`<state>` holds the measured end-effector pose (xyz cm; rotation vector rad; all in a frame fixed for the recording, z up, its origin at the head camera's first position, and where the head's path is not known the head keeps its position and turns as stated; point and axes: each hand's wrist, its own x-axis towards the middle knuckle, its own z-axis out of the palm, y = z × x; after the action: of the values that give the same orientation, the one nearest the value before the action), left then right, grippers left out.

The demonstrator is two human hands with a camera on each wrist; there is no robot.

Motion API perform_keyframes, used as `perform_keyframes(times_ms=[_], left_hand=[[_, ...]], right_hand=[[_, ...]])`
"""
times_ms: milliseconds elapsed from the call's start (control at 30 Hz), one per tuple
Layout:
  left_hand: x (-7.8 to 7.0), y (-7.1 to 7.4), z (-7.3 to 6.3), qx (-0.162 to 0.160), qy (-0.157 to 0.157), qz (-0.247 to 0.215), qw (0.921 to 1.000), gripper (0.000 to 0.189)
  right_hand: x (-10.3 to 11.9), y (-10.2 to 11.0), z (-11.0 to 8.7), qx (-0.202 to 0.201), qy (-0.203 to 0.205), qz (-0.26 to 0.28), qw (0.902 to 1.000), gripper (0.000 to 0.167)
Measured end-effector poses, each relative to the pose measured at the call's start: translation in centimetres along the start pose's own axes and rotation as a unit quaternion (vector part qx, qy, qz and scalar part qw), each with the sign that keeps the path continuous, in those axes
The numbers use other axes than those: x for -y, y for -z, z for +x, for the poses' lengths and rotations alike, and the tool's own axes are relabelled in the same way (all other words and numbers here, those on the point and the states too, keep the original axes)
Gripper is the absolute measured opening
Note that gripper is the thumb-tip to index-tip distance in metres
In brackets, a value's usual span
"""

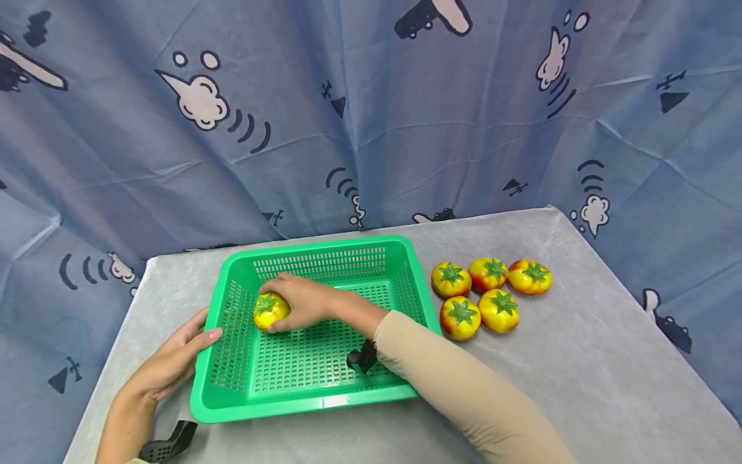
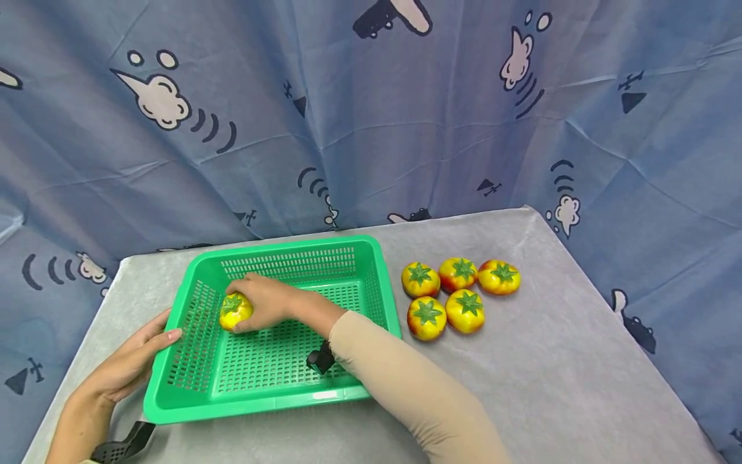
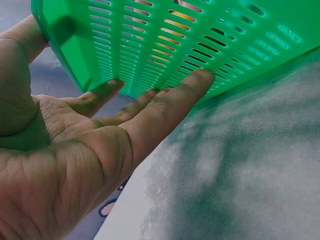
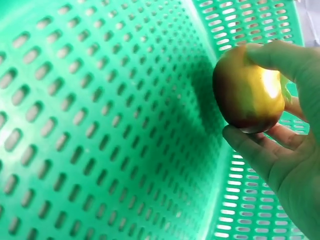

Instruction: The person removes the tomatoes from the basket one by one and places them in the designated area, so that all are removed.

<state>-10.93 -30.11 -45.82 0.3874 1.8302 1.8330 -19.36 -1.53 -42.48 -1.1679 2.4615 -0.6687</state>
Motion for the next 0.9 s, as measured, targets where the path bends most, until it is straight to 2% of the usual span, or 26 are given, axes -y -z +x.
perform_keyframes(times_ms=[233,500,667,900], left_hand=[[0.1,0.0,0.1,0.02,-0.014,-0.01,0.9996,0.071],[0.0,-0.1,0.0,0.011,-0.004,-0.008,0.9999,0.073],[-0.1,-0.1,0.0,0.004,0.003,-0.003,1.0,0.074],[0.1,-0.3,0.1,0.003,0.002,-0.001,1.0,0.074]], right_hand=[[0.0,0.6,-0.5,-0.011,0.008,0.006,0.9999,0.068],[1.3,2.4,-2.0,-0.032,0.026,0.006,0.9991,0.067],[2.1,3.6,-3.9,-0.041,0.026,0.015,0.9987,0.067],[3.0,5.0,-7.6,-0.055,0.014,0.02,0.9982,0.068]])
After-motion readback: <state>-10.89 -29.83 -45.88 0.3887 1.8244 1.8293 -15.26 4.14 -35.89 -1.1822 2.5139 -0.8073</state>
